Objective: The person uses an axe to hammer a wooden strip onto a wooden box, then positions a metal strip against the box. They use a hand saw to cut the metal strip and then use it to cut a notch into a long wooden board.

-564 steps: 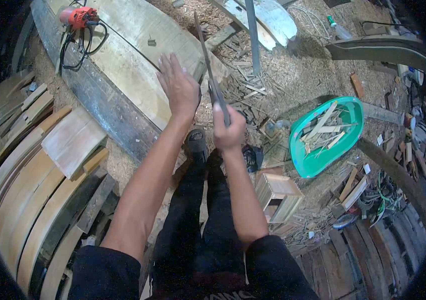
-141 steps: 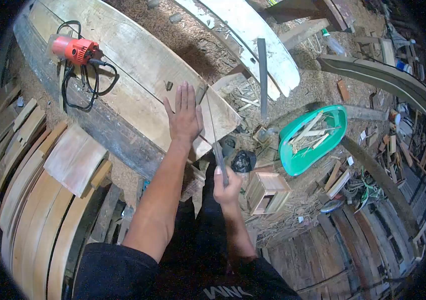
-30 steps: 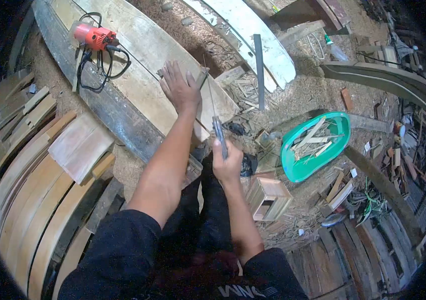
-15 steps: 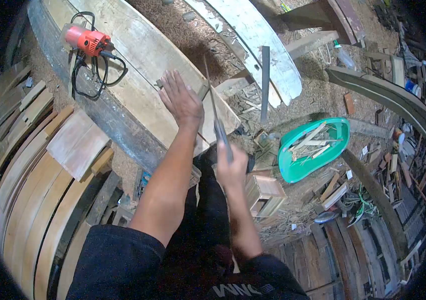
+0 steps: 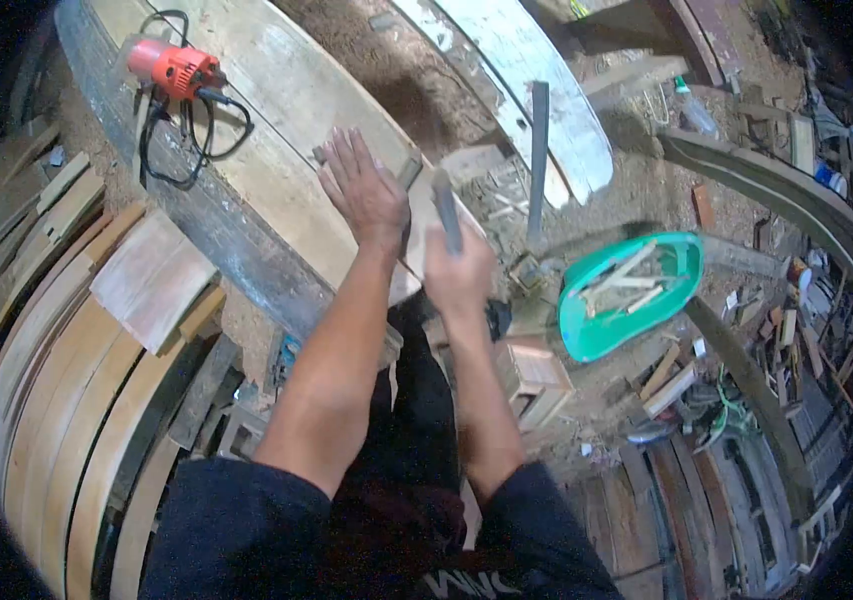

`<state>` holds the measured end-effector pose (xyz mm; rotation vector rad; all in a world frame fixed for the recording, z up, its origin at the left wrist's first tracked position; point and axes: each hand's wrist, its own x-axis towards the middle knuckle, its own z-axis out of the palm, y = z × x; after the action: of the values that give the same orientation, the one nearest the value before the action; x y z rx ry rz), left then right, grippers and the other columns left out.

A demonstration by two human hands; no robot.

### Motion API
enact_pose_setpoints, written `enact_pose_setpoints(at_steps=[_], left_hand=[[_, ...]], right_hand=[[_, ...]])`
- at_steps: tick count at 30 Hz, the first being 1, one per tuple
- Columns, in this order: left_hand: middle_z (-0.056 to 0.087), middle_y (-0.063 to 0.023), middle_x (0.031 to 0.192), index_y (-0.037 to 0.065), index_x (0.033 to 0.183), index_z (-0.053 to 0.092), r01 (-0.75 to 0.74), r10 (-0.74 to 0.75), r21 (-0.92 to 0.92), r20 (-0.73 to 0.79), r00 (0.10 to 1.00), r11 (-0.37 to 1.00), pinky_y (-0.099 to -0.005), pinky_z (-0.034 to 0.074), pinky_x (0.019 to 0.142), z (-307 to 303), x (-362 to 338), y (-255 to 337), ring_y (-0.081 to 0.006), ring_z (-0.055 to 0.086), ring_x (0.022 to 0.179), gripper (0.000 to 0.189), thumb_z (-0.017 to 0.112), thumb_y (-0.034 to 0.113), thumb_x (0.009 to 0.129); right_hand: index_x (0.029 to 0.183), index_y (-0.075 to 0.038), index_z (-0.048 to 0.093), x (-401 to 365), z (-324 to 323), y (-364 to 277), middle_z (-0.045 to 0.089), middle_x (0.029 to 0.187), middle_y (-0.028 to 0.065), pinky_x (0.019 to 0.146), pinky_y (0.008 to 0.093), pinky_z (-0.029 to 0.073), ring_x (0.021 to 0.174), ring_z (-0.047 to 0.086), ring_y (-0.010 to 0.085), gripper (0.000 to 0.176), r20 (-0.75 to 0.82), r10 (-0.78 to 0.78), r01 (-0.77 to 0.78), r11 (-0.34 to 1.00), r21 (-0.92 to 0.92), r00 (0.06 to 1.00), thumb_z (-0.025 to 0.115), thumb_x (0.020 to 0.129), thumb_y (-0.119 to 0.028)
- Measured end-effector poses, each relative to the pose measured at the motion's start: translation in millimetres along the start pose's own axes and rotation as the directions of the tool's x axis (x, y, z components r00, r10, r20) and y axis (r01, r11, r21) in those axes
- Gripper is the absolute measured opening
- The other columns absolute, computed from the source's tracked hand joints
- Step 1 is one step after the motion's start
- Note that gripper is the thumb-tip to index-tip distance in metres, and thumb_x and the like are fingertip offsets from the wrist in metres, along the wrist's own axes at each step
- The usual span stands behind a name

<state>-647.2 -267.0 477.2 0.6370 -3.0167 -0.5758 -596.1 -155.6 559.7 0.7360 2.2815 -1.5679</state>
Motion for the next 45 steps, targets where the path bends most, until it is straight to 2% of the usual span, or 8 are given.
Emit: enact_pose_setpoints(at_steps=[10,20,22,29,32,36,42,45], left_hand=[[0.021,-0.0175,0.161,0.006,0.154,0.027,-0.009,0.01,0.003,-0.018,1.0,1.0,-0.0529,0.004,0.12,4.0,-13.9,-3.2,-0.0342,0.015,0.15,0.062,0.04,0.023,0.095],[0.024,-0.0167,0.161,0.005,0.151,0.035,-0.096,0.088,-0.043,-0.16,0.983,0.994,-0.0548,0.004,0.119,19.3,-17.0,-16.8,-0.0335,0.018,0.15,0.068,0.047,0.042,0.095],[0.039,-0.016,0.151,0.01,0.14,0.049,-0.24,0.213,-0.113,-0.206,0.955,0.964,-0.0574,0.013,0.117,17.2,-24.0,-21.7,-0.0336,0.033,0.141,0.058,0.059,0.04,0.091],[0.06,-0.0097,0.118,0.011,0.122,0.06,-0.626,0.626,-0.209,-0.071,0.776,0.752,-0.0441,0.041,0.101,0.0,-33.8,-25.1,-0.028,0.057,0.114,0.039,0.069,0.014,0.084],[0.063,-0.0123,0.114,0.008,0.119,0.063,-0.867,0.864,-0.159,-0.111,0.492,0.473,-0.0422,0.048,0.093,-3.9,-27.2,-29.2,-0.0312,0.06,0.108,0.035,0.065,0.006,0.085],[0.056,-0.011,0.128,0.013,0.128,0.06,-0.951,0.947,-0.016,0.097,0.305,0.308,-0.0424,0.043,0.106,-18.7,-30.2,-53.1,-0.0292,0.054,0.122,0.044,0.063,0.006,0.084],[0.046,-0.0093,0.14,0.017,0.14,0.046,-0.833,0.835,-0.113,-0.046,0.548,0.541,-0.0537,0.023,0.118,-12.0,-67.2,-73.8,-0.0273,0.041,0.135,0.062,0.065,0.01,0.082],[0.046,-0.0084,0.14,0.014,0.139,0.043,-0.799,0.805,-0.178,-0.051,0.591,0.575,-0.0542,0.024,0.117,-5.5,-87.4,-75.8,-0.0279,0.04,0.137,0.06,0.063,0.013,0.082]], right_hand=[[0.074,-0.002,0.059,-49.4,-29.5,16.6,0.048,0.061,-0.0035,0.053,0.0267,0.033,0.058,0.042,0.0061,0.035,0.129,0.117,-0.141,0.969,0.203,0.985,0.06,0.097,-0.028],[0.078,-0.003,0.06,-100.8,-37.1,81.7,0.049,0.064,-0.0045,0.052,0.0245,0.033,0.059,0.042,0.005,0.032,0.002,-0.038,0.036,0.95,0.311,0.999,0.058,0.099,-0.028],[0.078,-0.004,0.059,-120.3,-39.9,94.0,0.048,0.065,-0.0045,0.053,0.0244,0.033,0.059,0.042,0.0048,0.032,-0.032,-0.023,0.033,0.937,0.349,0.999,0.057,0.099,-0.027],[0.083,-0.002,0.057,-166.8,-58.2,139.3,0.046,0.065,-0.0049,0.053,0.0235,0.029,0.06,0.038,0.0036,0.029,-0.026,-0.07,0.074,0.923,0.378,0.997,0.058,0.098,-0.027],[0.074,-0.005,0.047,-170.6,-62.4,153.5,0.04,0.059,-0.002,0.052,0.0261,0.029,0.055,0.036,0.0081,0.037,0.005,-0.132,0.099,0.766,0.635,0.991,0.054,0.099,-0.03],[0.069,-0.007,0.039,-171.5,-65.7,156.0,0.034,0.055,0.0003,0.055,0.0304,0.032,0.052,0.033,0.0125,0.042,0.05,-0.179,0.064,0.579,0.813,0.983,0.047,0.101,-0.033],[0.07,-0.007,0.041,-156.3,-56.3,159.2,0.038,0.059,0.0017,0.06,0.0292,0.034,0.055,0.036,0.0136,0.038,0.015,-0.033,0.015,0.753,0.658,0.999,0.048,0.1,-0.03],[0.071,-0.009,0.042,-142.9,-63.5,181.0,0.036,0.058,0.0011,0.061,0.032,0.035,0.054,0.035,0.0129,0.036,0.171,-0.09,-0.091,0.563,0.821,0.981,0.044,0.1,-0.03]])
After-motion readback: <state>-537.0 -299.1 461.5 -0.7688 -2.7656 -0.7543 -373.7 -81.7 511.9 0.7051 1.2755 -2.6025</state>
